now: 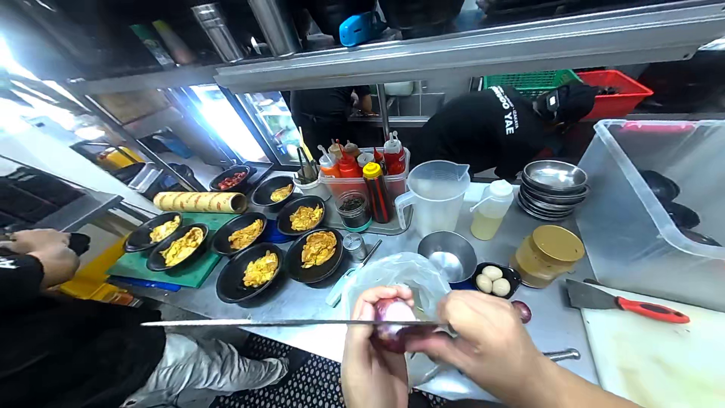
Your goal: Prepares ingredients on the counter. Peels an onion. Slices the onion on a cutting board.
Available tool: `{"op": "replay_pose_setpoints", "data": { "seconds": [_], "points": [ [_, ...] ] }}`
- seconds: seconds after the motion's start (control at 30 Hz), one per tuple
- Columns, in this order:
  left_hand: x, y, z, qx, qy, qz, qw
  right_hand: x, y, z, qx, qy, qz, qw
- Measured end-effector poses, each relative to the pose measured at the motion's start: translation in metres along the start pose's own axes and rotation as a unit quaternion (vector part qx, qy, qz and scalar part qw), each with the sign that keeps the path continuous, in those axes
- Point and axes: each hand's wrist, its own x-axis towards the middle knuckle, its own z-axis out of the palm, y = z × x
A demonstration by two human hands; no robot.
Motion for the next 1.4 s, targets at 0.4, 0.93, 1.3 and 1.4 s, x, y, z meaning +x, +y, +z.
{"op": "replay_pose_setpoints", "data": {
  "seconds": [0.4,0.93,1.3,1.4],
  "points": [
    [0.011,0.0,-0.036,-0.023,0.068,-0.06,0.996,-0.005,0.018,0.004,-0.013,0.006,-0.113,0.994],
    [0.032,0.008,-0.012,-0.085,0.159,-0.149,0.972,0.053,0.01,0.007,0.107,-0.32,0.278,0.899],
    [0.014,-0.008,0.019,-0.058,0.217,0.0,0.974,0.047,0.001,0.011,0.094,-0.325,0.284,0.897],
    [0.016,-0.006,0.028,-0.047,0.25,0.013,0.967,0.038,0.001,0.014,0.121,-0.31,0.265,0.905]
  ]
}}
